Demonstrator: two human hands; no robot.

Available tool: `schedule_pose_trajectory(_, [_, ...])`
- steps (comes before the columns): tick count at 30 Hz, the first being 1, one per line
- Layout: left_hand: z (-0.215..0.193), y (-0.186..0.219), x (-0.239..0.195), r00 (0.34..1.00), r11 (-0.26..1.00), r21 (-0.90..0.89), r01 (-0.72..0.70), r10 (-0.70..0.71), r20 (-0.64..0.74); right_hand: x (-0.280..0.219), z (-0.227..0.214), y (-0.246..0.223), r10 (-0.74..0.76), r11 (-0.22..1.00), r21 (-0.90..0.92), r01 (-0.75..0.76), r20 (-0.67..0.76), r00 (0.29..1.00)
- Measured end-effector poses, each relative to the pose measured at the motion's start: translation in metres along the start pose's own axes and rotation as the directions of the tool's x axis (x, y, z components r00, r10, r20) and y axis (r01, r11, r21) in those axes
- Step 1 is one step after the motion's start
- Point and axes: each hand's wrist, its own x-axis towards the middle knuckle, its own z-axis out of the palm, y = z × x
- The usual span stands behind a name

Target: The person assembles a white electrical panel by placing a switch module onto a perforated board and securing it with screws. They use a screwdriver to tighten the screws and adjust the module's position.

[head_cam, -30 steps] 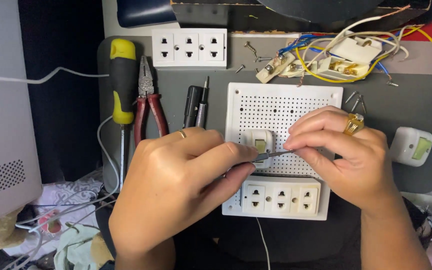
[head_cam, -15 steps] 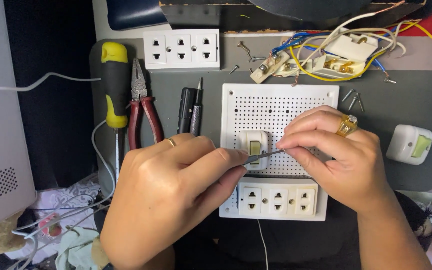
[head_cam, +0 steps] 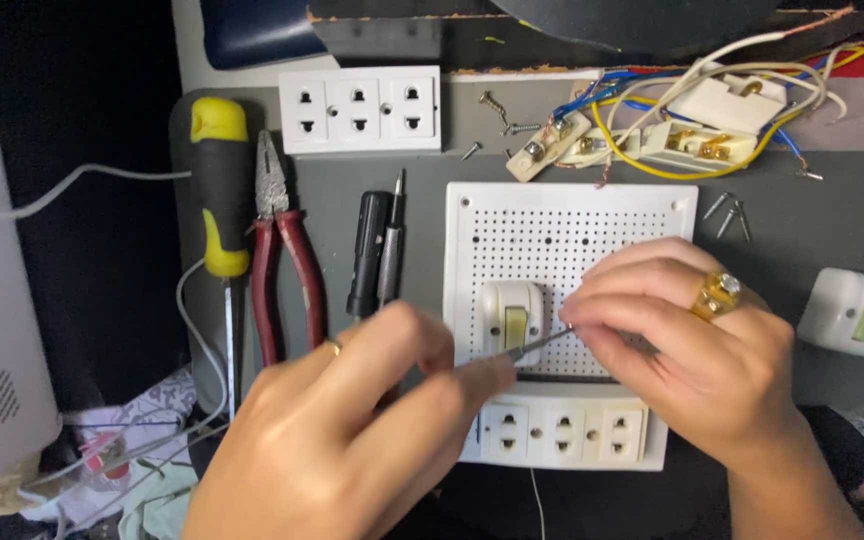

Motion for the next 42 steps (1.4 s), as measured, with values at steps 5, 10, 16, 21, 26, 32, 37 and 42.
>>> schedule_pose_trajectory(5, [0.002, -0.016, 0.015, 1.000, 0.994, -0.106, 0.004, -0.001, 0.031, 0.008, -0.001, 0.003, 0.038, 0.995, 0.089, -0.036, -0.014, 0.999])
schedule_pose_trajectory(10, [0.008, -0.035, 0.027, 0.998, 0.970, -0.243, 0.028, -0.014, 0.059, 0.010, 0.002, 0.010, 0.097, 0.978, 0.190, -0.089, -0.031, 0.995])
schedule_pose_trajectory(16, [0.026, -0.044, 0.033, 0.981, 0.949, -0.314, 0.008, 0.054, 0.188, 0.012, 0.007, 0.013, 0.185, 0.968, 0.182, -0.172, -0.059, 0.981])
schedule_pose_trajectory(21, [0.039, -0.040, 0.028, 0.971, 0.997, -0.074, 0.022, -0.004, 0.240, -0.004, 0.003, 0.031, 0.138, 0.967, 0.202, -0.154, 0.091, 0.986])
schedule_pose_trajectory(26, [0.043, -0.033, 0.029, 0.985, 0.997, -0.031, 0.075, -0.069, 0.161, 0.003, 0.006, 0.017, 0.251, 0.952, 0.156, -0.264, 0.096, 0.963])
schedule_pose_trajectory(32, [0.046, -0.034, 0.026, 0.988, 0.995, -0.046, 0.087, -0.080, 0.133, -0.002, 0.007, 0.021, 0.201, 0.970, 0.111, -0.216, 0.130, 0.971])
schedule_pose_trajectory(37, [0.048, -0.035, 0.025, 0.986, 0.990, -0.082, 0.114, -0.103, 0.130, -0.007, 0.007, 0.025, 0.194, 0.971, 0.108, -0.212, 0.157, 0.968])
schedule_pose_trajectory(42, [0.049, -0.036, 0.025, 0.990, 0.995, -0.059, 0.080, -0.072, 0.121, -0.009, 0.006, 0.031, 0.113, 0.983, 0.120, -0.138, 0.198, 0.974])
